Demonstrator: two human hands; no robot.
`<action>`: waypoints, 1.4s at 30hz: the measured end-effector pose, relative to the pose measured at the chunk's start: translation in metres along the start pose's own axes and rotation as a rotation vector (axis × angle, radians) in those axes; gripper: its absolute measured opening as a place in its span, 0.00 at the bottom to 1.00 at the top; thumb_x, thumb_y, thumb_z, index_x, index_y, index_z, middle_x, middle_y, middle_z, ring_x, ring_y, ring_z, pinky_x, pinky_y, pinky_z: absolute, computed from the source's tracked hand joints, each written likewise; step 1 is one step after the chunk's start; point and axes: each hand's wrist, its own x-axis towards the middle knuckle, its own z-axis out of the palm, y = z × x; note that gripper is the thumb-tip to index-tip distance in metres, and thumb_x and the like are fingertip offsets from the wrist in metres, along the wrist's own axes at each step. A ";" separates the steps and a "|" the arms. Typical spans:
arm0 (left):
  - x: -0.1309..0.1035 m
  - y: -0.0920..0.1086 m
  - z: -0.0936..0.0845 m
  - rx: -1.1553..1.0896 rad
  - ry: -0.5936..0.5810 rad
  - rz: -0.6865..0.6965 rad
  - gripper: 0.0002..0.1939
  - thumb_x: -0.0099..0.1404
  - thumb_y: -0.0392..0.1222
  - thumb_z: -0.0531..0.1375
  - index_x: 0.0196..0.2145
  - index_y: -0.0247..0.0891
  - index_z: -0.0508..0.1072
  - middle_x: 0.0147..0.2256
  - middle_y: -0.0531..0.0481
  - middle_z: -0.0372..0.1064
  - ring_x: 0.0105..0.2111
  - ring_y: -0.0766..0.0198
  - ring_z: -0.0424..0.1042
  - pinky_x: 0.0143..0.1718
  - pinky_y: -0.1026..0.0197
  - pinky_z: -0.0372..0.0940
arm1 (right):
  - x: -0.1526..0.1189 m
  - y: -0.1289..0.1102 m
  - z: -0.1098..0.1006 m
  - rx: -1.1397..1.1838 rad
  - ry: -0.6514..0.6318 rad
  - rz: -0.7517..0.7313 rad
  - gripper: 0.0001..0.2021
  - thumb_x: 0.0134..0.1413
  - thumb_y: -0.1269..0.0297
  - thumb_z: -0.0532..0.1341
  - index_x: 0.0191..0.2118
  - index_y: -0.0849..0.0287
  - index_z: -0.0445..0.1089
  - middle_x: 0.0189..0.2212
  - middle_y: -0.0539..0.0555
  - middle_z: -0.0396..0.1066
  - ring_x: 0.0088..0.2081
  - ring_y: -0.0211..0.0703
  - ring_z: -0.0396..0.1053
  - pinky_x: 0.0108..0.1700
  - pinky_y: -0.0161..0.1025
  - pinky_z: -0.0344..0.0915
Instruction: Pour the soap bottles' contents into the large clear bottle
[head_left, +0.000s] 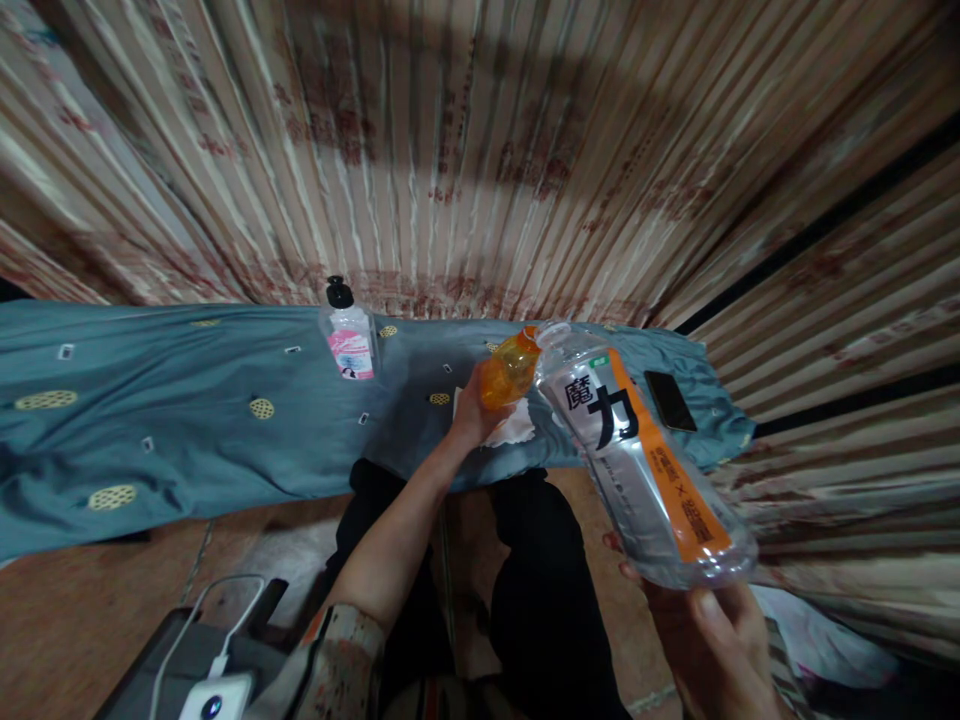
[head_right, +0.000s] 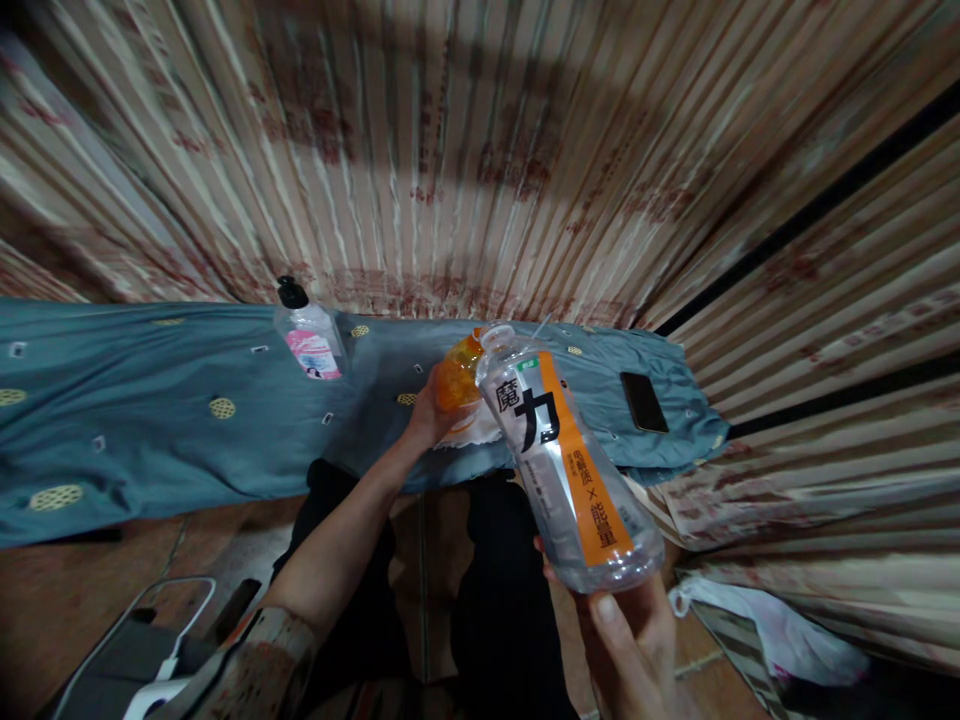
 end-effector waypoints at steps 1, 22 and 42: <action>0.000 0.000 0.000 -0.001 -0.003 0.007 0.35 0.50 0.37 0.72 0.54 0.39 0.65 0.48 0.44 0.77 0.45 0.52 0.77 0.49 0.51 0.71 | 0.000 0.000 0.000 -0.001 -0.011 -0.001 0.21 0.55 0.51 0.71 0.52 0.53 0.76 0.43 0.62 0.83 0.44 0.63 0.82 0.48 0.59 0.75; 0.001 -0.001 -0.001 -0.033 -0.012 0.026 0.35 0.49 0.37 0.73 0.54 0.40 0.67 0.49 0.44 0.77 0.47 0.51 0.77 0.51 0.49 0.71 | 0.005 0.005 -0.005 -0.010 -0.048 -0.050 0.19 0.56 0.54 0.70 0.52 0.51 0.76 0.43 0.59 0.83 0.40 0.60 0.82 0.43 0.56 0.77; 0.001 0.001 0.001 -0.013 0.025 0.022 0.36 0.48 0.34 0.73 0.55 0.41 0.68 0.47 0.47 0.78 0.46 0.54 0.78 0.50 0.51 0.73 | 0.004 0.008 -0.011 -0.047 -0.040 -0.041 0.19 0.56 0.54 0.71 0.50 0.55 0.77 0.39 0.60 0.84 0.36 0.57 0.82 0.42 0.53 0.77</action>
